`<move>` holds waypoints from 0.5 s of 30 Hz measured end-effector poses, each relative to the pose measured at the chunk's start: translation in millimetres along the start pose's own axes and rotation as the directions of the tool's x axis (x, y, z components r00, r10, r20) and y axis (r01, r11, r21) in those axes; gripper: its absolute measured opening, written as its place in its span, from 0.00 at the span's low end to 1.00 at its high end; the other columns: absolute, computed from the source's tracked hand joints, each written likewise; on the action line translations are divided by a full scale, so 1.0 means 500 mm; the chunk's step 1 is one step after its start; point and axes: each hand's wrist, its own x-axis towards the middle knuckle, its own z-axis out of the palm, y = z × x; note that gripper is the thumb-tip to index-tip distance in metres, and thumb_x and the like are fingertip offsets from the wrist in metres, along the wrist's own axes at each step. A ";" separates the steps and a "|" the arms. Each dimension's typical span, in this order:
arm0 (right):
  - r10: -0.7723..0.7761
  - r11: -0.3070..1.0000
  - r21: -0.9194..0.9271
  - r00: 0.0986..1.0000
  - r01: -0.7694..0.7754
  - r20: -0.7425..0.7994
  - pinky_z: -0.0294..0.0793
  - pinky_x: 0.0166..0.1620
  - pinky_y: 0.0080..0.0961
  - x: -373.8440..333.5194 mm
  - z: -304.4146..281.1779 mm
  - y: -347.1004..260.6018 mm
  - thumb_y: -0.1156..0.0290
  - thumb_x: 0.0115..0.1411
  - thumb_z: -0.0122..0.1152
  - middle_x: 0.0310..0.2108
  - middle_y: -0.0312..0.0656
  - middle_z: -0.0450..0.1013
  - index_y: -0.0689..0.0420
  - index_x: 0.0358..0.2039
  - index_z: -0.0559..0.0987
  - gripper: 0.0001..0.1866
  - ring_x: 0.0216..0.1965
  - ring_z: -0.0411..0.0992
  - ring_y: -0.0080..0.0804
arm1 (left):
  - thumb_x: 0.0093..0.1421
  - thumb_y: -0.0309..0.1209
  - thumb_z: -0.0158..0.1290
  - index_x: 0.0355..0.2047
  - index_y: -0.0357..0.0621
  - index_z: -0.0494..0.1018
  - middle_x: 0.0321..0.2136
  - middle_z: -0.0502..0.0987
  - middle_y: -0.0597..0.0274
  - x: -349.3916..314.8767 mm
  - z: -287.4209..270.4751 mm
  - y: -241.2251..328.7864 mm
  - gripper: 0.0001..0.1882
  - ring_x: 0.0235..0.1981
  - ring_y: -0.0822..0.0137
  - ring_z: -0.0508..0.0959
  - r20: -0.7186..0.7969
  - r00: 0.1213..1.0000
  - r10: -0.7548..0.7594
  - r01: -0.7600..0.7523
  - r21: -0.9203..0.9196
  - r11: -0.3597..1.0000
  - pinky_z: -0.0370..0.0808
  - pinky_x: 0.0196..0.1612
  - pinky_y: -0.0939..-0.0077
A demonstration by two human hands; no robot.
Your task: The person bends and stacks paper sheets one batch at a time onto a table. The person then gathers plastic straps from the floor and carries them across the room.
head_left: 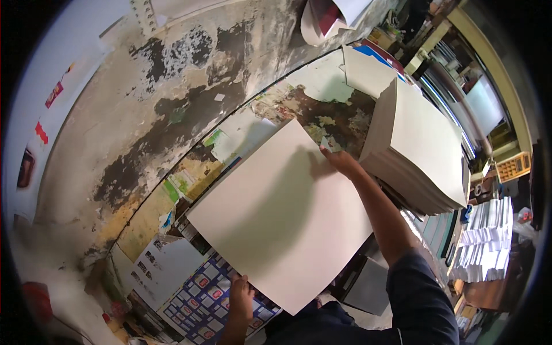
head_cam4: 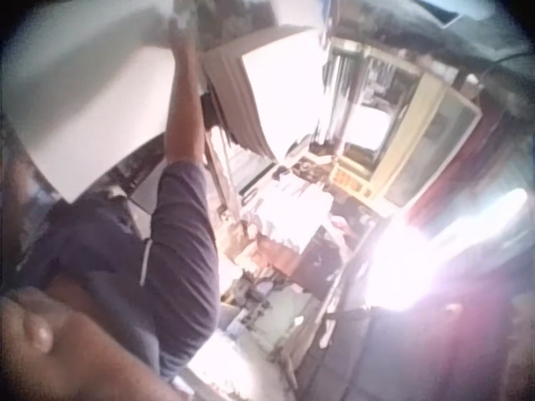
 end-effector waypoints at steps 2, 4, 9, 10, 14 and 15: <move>-0.130 0.974 0.142 0.949 0.176 -0.286 0.65 0.57 0.41 -0.053 -0.004 0.031 0.32 0.59 0.46 0.48 0.67 0.71 0.71 0.50 0.74 0.46 0.55 0.68 0.59 | 0.66 0.37 0.47 0.64 0.37 0.53 0.62 0.60 0.49 0.060 -0.030 0.028 0.31 0.64 0.56 0.59 0.057 0.878 0.476 -0.434 0.515 0.739 0.55 0.65 0.65; 0.031 0.973 0.200 0.788 0.119 -0.615 0.60 0.62 0.39 -0.162 -0.001 0.082 0.35 0.59 0.51 0.56 0.66 0.65 0.69 0.56 0.68 0.45 0.60 0.63 0.56 | 0.64 0.38 0.49 0.67 0.35 0.47 0.68 0.49 0.46 0.038 0.097 0.175 0.37 0.67 0.49 0.54 0.041 0.823 0.566 -0.479 0.585 0.654 0.51 0.67 0.58; 0.548 0.517 0.856 0.768 0.000 -0.331 0.56 0.63 0.37 -0.395 0.130 0.366 0.42 0.58 0.55 0.58 0.52 0.65 0.62 0.59 0.66 0.40 0.62 0.60 0.45 | 0.63 0.53 0.49 0.59 0.28 0.61 0.60 0.64 0.39 0.248 0.303 0.366 0.39 0.62 0.49 0.64 0.447 0.665 0.599 -0.626 0.771 0.120 0.59 0.63 0.65; 0.573 0.345 0.932 0.811 -0.109 -0.117 0.59 0.61 0.37 -0.423 0.172 0.389 0.44 0.58 0.54 0.57 0.50 0.66 0.61 0.59 0.66 0.38 0.59 0.62 0.43 | 0.61 0.57 0.49 0.58 0.27 0.63 0.57 0.67 0.37 0.288 0.353 0.383 0.42 0.61 0.48 0.66 0.492 0.703 0.514 -0.618 0.779 0.100 0.61 0.62 0.66; 0.329 -0.167 0.942 0.884 -0.292 0.333 0.63 0.57 0.43 -0.471 0.264 0.284 0.50 0.57 0.54 0.52 0.46 0.68 0.62 0.58 0.66 0.35 0.53 0.65 0.42 | 0.55 0.67 0.46 0.48 0.25 0.71 0.45 0.75 0.34 0.387 0.438 0.378 0.47 0.50 0.41 0.74 0.442 0.844 0.304 -0.415 0.897 -0.151 0.69 0.54 0.61; 0.391 -0.156 0.947 0.863 -0.280 0.320 0.62 0.58 0.44 -0.464 0.249 0.248 0.51 0.56 0.55 0.52 0.47 0.67 0.64 0.58 0.65 0.36 0.54 0.65 0.43 | 0.53 0.70 0.46 0.44 0.24 0.74 0.41 0.77 0.34 0.393 0.465 0.360 0.49 0.47 0.39 0.76 0.389 0.899 0.201 -0.356 0.917 -0.178 0.71 0.52 0.60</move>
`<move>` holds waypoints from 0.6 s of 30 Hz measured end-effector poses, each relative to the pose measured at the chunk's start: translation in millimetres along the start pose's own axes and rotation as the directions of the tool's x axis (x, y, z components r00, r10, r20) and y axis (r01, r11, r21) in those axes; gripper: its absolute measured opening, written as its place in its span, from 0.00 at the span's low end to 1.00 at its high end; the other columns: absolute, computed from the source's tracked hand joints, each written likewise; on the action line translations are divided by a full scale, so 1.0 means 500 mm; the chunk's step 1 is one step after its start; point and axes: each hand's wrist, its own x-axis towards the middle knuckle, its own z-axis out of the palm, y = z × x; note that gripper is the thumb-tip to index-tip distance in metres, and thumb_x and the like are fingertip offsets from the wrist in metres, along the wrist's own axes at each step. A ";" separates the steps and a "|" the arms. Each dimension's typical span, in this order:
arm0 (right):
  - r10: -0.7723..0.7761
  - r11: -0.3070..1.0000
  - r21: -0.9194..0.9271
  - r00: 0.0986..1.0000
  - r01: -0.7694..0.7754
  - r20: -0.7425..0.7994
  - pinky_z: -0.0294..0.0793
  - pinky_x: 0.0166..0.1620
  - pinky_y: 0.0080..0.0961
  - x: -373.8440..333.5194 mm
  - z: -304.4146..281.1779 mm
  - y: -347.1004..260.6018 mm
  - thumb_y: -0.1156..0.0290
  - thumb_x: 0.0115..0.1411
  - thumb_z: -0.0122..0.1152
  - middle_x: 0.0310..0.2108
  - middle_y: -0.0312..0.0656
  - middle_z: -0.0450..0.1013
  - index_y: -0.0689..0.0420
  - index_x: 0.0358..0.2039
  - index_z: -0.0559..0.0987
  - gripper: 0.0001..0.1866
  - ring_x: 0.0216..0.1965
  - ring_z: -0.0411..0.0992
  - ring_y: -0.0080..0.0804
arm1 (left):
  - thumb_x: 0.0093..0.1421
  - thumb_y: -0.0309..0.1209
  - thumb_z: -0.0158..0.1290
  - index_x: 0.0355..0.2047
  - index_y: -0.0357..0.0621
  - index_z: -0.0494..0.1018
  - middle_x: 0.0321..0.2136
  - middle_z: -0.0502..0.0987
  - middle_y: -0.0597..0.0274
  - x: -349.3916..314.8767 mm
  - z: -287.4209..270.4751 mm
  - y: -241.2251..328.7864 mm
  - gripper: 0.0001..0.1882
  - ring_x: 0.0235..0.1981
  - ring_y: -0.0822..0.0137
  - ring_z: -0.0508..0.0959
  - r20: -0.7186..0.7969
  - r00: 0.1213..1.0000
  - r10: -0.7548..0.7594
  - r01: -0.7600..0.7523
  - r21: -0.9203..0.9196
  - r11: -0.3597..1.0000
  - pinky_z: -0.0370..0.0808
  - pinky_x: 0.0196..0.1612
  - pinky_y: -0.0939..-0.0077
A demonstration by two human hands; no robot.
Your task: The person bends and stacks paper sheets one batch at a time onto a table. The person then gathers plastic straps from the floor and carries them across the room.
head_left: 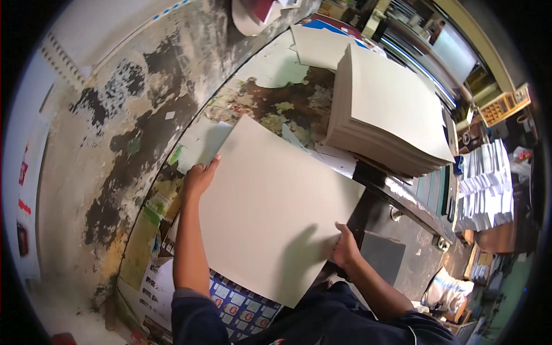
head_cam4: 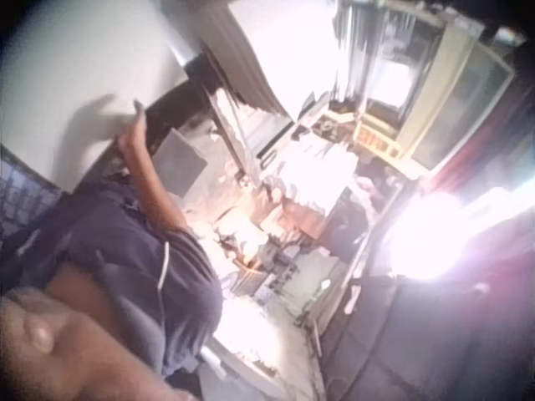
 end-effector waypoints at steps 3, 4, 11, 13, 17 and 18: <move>0.057 0.998 -0.019 0.992 -0.059 -0.117 0.59 0.60 0.41 0.008 0.015 -0.008 0.51 0.54 0.56 0.53 0.51 0.66 0.68 0.58 0.63 0.39 0.55 0.64 0.45 | 0.52 0.70 0.46 0.38 0.26 0.77 0.38 0.78 0.34 0.012 0.038 -0.009 0.47 0.45 0.40 0.77 -0.165 0.986 0.025 -0.007 0.106 0.994 0.72 0.50 0.58; 0.040 0.999 0.003 0.998 -0.040 -0.041 0.60 0.59 0.40 -0.005 0.015 -0.011 0.52 0.53 0.56 0.53 0.51 0.66 0.67 0.58 0.64 0.38 0.55 0.64 0.45 | 0.52 0.70 0.46 0.38 0.26 0.77 0.38 0.78 0.34 0.016 0.035 -0.011 0.47 0.45 0.40 0.77 -0.162 0.987 0.025 -0.006 0.116 0.993 0.72 0.50 0.58; -0.071 0.990 0.123 0.997 0.068 0.019 0.65 0.50 0.36 -0.036 0.054 -0.007 0.55 0.51 0.54 0.42 0.48 0.70 0.63 0.47 0.69 0.28 0.44 0.67 0.43 | 0.50 0.71 0.47 0.43 0.30 0.76 0.42 0.77 0.35 0.030 0.025 -0.015 0.48 0.48 0.41 0.76 -0.142 0.987 0.072 -0.048 0.164 0.985 0.71 0.52 0.56; -0.023 0.997 0.079 1.000 0.024 -0.009 0.65 0.50 0.37 -0.025 0.030 -0.013 0.55 0.52 0.54 0.43 0.48 0.70 0.63 0.48 0.70 0.28 0.45 0.68 0.43 | 0.50 0.71 0.47 0.44 0.30 0.76 0.43 0.76 0.34 0.023 0.038 -0.015 0.48 0.48 0.41 0.76 -0.107 0.988 0.114 -0.100 0.133 0.986 0.70 0.53 0.56; 0.042 0.999 -0.034 0.995 -0.040 0.085 0.64 0.53 0.38 -0.010 0.009 -0.002 0.54 0.53 0.54 0.48 0.48 0.70 0.64 0.51 0.69 0.31 0.48 0.67 0.43 | 0.54 0.69 0.47 0.49 0.32 0.73 0.45 0.76 0.35 0.043 -0.002 -0.074 0.46 0.51 0.43 0.74 -0.096 0.987 0.128 -0.122 0.068 0.990 0.68 0.55 0.59; 0.014 0.999 -0.043 0.986 -0.007 0.166 0.60 0.57 0.37 -0.013 0.004 0.004 0.53 0.54 0.54 0.52 0.47 0.68 0.65 0.55 0.67 0.34 0.53 0.65 0.42 | 0.55 0.67 0.47 0.51 0.32 0.72 0.47 0.75 0.35 0.039 -0.001 -0.107 0.45 0.53 0.44 0.73 -0.076 0.982 0.175 -0.179 -0.055 0.982 0.67 0.56 0.60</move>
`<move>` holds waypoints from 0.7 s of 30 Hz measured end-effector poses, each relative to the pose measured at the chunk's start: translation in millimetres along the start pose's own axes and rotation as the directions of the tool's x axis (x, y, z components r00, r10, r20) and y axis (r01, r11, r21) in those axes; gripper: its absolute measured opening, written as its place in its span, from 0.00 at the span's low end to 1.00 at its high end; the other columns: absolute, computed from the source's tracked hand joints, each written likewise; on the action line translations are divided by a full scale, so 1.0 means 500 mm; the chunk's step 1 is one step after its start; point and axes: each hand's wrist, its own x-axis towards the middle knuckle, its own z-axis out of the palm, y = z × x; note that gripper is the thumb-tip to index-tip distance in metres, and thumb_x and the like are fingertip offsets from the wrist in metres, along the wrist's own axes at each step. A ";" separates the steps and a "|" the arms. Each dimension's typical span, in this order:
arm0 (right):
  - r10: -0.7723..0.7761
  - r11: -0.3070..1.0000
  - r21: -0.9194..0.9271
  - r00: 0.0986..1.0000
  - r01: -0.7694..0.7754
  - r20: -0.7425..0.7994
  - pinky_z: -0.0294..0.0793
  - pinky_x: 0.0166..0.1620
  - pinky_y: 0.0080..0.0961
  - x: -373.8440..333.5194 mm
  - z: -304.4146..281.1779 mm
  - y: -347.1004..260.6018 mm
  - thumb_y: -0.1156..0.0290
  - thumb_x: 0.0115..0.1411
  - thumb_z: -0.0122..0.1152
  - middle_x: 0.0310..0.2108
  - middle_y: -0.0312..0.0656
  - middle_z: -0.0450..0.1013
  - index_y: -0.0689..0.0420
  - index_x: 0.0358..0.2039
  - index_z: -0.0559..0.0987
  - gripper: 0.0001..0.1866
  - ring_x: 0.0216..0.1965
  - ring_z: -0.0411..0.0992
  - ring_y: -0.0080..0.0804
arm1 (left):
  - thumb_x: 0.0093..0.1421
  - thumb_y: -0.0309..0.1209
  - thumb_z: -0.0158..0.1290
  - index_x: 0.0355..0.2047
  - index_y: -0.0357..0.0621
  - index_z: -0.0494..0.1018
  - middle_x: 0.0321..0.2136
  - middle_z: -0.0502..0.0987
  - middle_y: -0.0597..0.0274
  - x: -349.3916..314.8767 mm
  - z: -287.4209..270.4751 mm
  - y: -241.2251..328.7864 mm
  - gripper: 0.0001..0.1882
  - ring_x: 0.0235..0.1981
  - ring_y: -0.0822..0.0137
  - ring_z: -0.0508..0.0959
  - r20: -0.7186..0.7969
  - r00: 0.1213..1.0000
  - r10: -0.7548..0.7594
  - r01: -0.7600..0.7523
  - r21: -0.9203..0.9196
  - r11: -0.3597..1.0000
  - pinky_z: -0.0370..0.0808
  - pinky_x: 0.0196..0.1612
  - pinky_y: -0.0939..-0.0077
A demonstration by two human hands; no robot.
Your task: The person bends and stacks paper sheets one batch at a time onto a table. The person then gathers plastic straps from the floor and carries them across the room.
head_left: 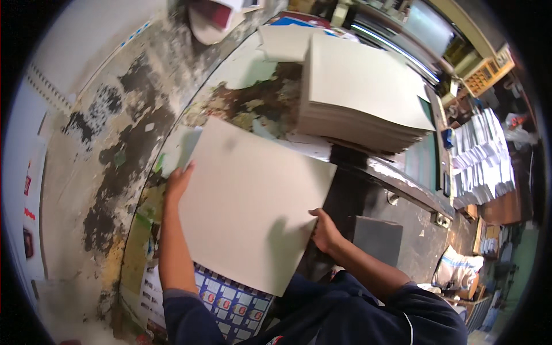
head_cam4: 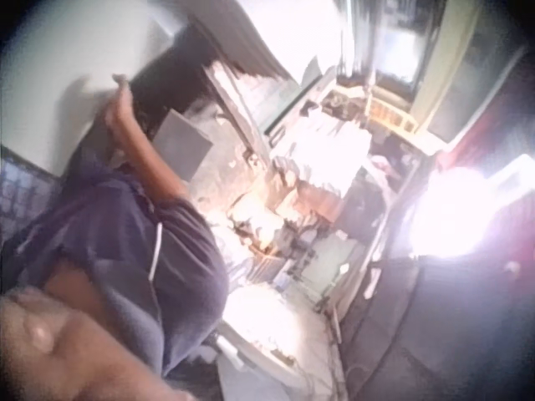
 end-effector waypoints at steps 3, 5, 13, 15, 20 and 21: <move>-0.009 0.999 -0.043 0.977 0.019 0.215 0.52 0.61 0.46 0.007 -0.146 0.003 0.53 0.58 0.54 0.63 0.53 0.56 0.65 0.64 0.55 0.40 0.61 0.57 0.45 | 0.60 0.58 0.50 0.62 0.34 0.59 0.58 0.64 0.38 -0.104 0.057 0.037 0.42 0.61 0.48 0.64 -0.398 0.907 0.139 -0.168 -0.039 0.985 0.61 0.62 0.63; -0.012 0.993 -0.112 0.992 0.026 0.125 0.58 0.58 0.48 0.017 -0.277 0.048 0.50 0.60 0.53 0.62 0.49 0.60 0.60 0.63 0.62 0.36 0.60 0.60 0.46 | 0.62 0.53 0.51 0.66 0.36 0.52 0.63 0.59 0.40 -0.212 0.088 0.032 0.42 0.65 0.50 0.59 -0.635 0.751 0.180 -0.209 0.031 0.978 0.58 0.65 0.64; 0.144 0.071 -0.974 0.964 0.214 0.222 0.70 0.49 0.36 0.020 -0.897 0.266 0.52 0.59 0.54 0.42 0.49 0.78 0.58 0.46 0.79 0.24 0.45 0.75 0.42 | 0.62 0.37 0.54 0.56 0.33 0.63 0.56 0.65 0.44 -0.862 0.570 0.100 0.27 0.57 0.48 0.65 -0.736 0.651 0.184 -0.248 0.022 0.968 0.60 0.61 0.57; 0.214 0.041 -0.959 0.935 0.280 0.282 0.70 0.50 0.36 0.012 -0.989 0.256 0.55 0.59 0.54 0.44 0.49 0.77 0.59 0.46 0.79 0.22 0.47 0.75 0.43 | 0.59 0.36 0.57 0.49 0.37 0.71 0.52 0.70 0.49 -0.978 0.695 0.170 0.20 0.56 0.48 0.68 -0.522 0.825 0.216 -0.212 0.068 0.975 0.62 0.60 0.57; 0.386 0.247 -0.924 0.845 0.292 0.370 0.71 0.51 0.25 -0.054 -1.101 0.246 0.63 0.60 0.56 0.42 0.46 0.78 0.60 0.49 0.78 0.19 0.46 0.74 0.31 | 0.63 0.47 0.50 0.54 0.52 0.72 0.63 0.61 0.55 -1.269 1.041 0.126 0.23 0.65 0.48 0.57 -0.027 0.998 0.051 -0.049 0.067 0.997 0.56 0.65 0.49; 0.425 0.252 -0.896 0.789 0.366 0.442 0.71 0.52 0.26 -0.054 -1.134 0.250 0.64 0.60 0.56 0.43 0.46 0.78 0.61 0.50 0.78 0.20 0.46 0.75 0.31 | 0.63 0.49 0.49 0.53 0.53 0.73 0.63 0.62 0.56 -1.323 1.088 0.125 0.23 0.67 0.48 0.55 0.037 0.998 0.052 -0.056 0.115 0.992 0.53 0.66 0.47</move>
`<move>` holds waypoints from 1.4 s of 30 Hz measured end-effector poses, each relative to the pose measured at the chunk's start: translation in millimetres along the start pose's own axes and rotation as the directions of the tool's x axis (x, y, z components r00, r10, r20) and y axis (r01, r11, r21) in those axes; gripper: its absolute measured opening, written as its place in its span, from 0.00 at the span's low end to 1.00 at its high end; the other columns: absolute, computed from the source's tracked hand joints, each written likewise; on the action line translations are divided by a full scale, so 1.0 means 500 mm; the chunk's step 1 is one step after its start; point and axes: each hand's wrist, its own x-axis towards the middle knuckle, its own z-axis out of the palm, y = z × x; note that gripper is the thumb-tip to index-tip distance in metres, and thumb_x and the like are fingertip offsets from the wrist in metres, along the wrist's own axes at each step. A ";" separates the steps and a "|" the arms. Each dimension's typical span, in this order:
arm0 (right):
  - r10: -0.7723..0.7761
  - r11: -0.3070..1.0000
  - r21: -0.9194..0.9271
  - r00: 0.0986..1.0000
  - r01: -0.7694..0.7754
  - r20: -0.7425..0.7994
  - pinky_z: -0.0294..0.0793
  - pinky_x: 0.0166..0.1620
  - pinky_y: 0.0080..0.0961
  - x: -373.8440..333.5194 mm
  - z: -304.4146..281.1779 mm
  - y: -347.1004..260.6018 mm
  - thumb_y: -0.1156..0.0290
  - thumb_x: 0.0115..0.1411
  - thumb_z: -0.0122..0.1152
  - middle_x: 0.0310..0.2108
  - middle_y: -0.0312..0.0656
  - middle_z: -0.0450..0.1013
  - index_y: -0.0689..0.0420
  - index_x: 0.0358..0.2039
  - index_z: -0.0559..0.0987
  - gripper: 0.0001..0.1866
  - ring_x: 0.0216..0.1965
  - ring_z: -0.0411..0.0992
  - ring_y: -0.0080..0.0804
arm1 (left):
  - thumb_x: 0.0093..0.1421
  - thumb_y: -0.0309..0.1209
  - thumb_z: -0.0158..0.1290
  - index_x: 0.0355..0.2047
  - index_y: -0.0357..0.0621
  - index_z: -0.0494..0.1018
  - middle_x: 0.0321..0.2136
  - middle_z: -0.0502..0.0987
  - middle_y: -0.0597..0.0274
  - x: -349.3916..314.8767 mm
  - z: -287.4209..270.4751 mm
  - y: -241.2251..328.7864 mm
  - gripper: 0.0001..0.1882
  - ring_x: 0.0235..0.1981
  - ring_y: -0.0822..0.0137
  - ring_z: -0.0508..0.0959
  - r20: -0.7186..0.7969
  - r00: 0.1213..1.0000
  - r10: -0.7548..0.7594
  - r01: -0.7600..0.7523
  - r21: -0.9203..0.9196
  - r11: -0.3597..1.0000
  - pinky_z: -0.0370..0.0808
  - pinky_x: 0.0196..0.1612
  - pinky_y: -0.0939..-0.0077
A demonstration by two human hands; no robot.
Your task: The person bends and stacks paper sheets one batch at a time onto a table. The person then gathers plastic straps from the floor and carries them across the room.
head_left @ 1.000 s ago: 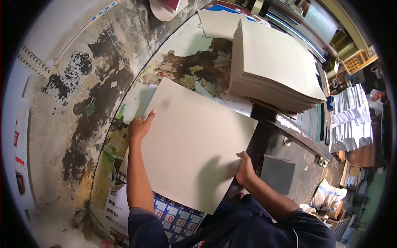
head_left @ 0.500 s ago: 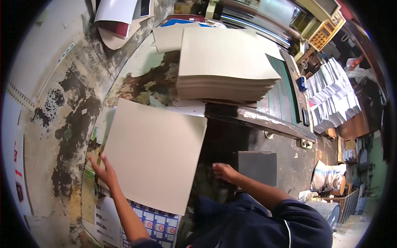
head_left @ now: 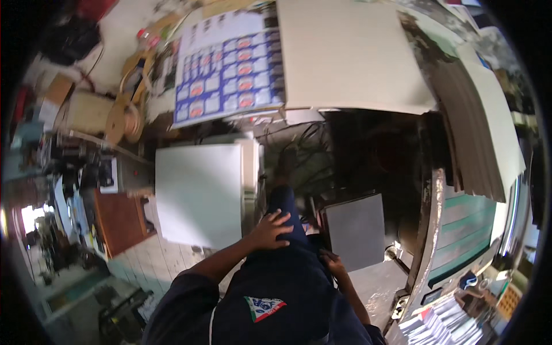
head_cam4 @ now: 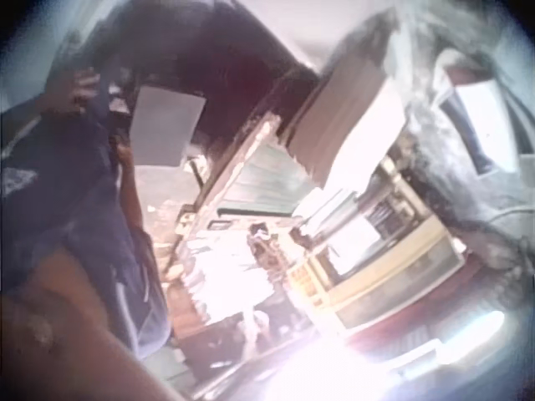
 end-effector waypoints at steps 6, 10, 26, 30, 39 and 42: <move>-0.075 0.833 -0.526 0.976 0.173 0.203 0.74 0.46 0.36 -0.117 0.067 0.062 0.58 0.63 0.55 0.37 0.52 0.78 0.60 0.40 0.79 0.17 0.42 0.77 0.44 | 0.60 0.48 0.53 0.33 0.49 0.78 0.46 0.78 0.53 -0.229 0.231 0.081 0.16 0.54 0.51 0.72 0.089 0.978 -0.188 0.202 -0.203 0.958 0.65 0.58 0.51; -0.041 0.766 -0.615 0.969 0.188 0.245 0.73 0.40 0.39 -0.198 0.125 0.040 0.56 0.64 0.53 0.30 0.53 0.76 0.59 0.35 0.78 0.18 0.37 0.76 0.50 | 0.60 0.47 0.52 0.31 0.46 0.79 0.37 0.79 0.49 -0.389 0.232 0.149 0.18 0.42 0.49 0.78 0.274 0.853 -0.444 0.521 -0.424 0.740 0.72 0.47 0.53; -0.366 0.733 -0.642 0.926 0.225 -0.093 0.71 0.44 0.45 -0.043 0.737 0.100 0.55 0.56 0.64 0.37 0.58 0.71 0.65 0.46 0.69 0.27 0.40 0.71 0.57 | 0.61 0.55 0.51 0.30 0.42 0.75 0.24 0.72 0.65 -1.131 0.448 0.056 0.25 0.29 0.69 0.70 0.533 0.523 -0.665 0.630 -0.767 -0.119 0.68 0.36 0.71; -0.513 0.709 -0.705 0.691 0.005 -0.510 0.63 0.56 0.46 0.110 0.784 -0.026 0.39 0.41 0.72 0.51 0.61 0.64 0.68 0.57 0.60 0.56 0.56 0.61 0.58 | 0.62 0.53 0.51 0.33 0.43 0.75 0.29 0.73 0.64 -1.200 0.475 0.012 0.24 0.33 0.69 0.71 0.508 0.583 -0.634 0.548 -0.822 -0.155 0.67 0.41 0.73; -0.391 0.711 -0.698 0.775 -0.088 -0.497 0.62 0.60 0.44 0.113 0.822 -0.099 0.34 0.31 0.75 0.53 0.60 0.64 0.69 0.58 0.61 0.64 0.57 0.62 0.55 | 0.62 0.49 0.52 0.30 0.40 0.74 0.28 0.77 0.60 -1.216 0.559 -0.124 0.22 0.30 0.73 0.75 0.364 0.559 -0.745 0.466 -0.881 -0.081 0.71 0.34 0.71; -0.371 0.716 -0.694 0.804 -0.072 -0.465 0.63 0.60 0.44 0.110 0.881 -0.118 0.35 0.32 0.75 0.54 0.60 0.63 0.69 0.59 0.60 0.64 0.58 0.61 0.55 | 0.63 0.44 0.52 0.34 0.41 0.72 0.31 0.76 0.56 -1.212 0.524 -0.360 0.17 0.35 0.64 0.78 -0.226 0.334 -0.915 0.606 -0.692 0.392 0.75 0.40 0.64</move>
